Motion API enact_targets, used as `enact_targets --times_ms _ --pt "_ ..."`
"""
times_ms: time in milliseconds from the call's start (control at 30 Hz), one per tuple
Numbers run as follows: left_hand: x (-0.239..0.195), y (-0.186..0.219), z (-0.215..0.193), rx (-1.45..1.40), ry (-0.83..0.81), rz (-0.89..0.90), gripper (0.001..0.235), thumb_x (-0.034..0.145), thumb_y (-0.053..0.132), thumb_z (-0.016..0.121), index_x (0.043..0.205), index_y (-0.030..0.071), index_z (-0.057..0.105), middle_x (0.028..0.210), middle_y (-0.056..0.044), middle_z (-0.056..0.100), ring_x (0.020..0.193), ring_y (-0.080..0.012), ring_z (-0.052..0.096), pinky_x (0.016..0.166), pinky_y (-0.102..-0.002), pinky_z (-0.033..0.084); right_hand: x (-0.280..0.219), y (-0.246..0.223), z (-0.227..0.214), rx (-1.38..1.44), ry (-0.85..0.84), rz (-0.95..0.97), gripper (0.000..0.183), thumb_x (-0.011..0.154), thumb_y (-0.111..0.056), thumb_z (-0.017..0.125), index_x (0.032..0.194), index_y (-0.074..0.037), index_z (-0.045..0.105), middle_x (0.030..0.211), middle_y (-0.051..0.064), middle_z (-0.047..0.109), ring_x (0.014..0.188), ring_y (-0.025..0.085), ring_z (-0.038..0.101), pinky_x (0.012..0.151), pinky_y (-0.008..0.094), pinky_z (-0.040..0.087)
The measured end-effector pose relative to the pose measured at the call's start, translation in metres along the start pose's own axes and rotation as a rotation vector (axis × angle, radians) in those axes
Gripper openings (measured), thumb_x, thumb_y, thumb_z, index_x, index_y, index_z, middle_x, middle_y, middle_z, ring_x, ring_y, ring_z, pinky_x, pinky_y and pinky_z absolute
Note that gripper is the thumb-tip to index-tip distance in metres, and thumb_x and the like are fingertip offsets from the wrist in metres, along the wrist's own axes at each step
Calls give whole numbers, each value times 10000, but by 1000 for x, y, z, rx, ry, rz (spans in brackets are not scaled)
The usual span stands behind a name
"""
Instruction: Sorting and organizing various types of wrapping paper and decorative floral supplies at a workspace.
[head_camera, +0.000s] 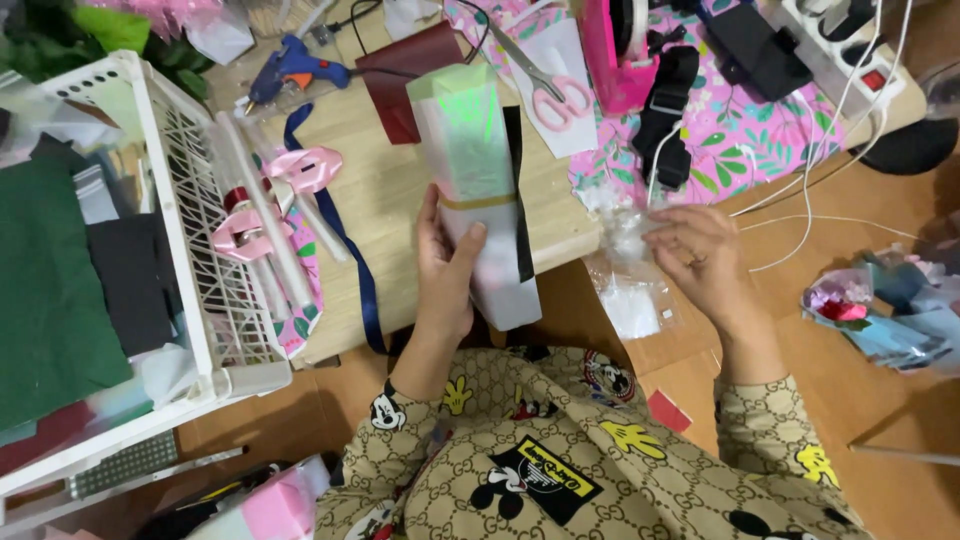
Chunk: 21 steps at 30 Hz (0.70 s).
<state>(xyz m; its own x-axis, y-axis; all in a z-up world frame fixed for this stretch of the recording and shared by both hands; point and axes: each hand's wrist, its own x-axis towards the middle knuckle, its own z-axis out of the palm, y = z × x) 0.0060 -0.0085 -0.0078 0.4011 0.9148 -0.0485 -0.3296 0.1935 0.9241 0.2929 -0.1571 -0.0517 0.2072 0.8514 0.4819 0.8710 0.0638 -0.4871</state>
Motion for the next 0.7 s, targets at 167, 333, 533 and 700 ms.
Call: enact_targets --times_ms 167,333,533,700 --pt "0 4 3 -15 11 -15 930 924 263 728 1622 116 131 1584 -165 282 1466 -307 318 1199 -467 323 -14 12 12 57 -19 -36 185 883 -164 799 1050 -242 808 1288 67 724 1257 381 616 1056 499 442" --pt "3 6 5 -5 1 -29 917 935 251 712 1622 104 123 1564 -172 277 1454 -316 311 1199 -475 311 -24 26 26 123 20 -16 162 887 -191 803 1029 -267 817 1337 87 702 1301 415 584 1129 525 394" --pt "3 6 4 -14 12 -46 921 930 264 715 1620 107 126 1556 -188 280 1450 -329 314 1194 -498 318 -31 34 36 137 59 -46 230 997 -197 675 1199 -257 767 1490 102 608 1375 386 496 1214 564 214" --pt "1 15 6 -19 12 -28 982 904 329 740 1615 63 117 1545 -224 274 1448 -344 290 1208 -510 280 -23 14 33 -6 3 -92 723 933 -368 674 1590 -180 434 1653 167 377 1483 440 316 1217 602 56"
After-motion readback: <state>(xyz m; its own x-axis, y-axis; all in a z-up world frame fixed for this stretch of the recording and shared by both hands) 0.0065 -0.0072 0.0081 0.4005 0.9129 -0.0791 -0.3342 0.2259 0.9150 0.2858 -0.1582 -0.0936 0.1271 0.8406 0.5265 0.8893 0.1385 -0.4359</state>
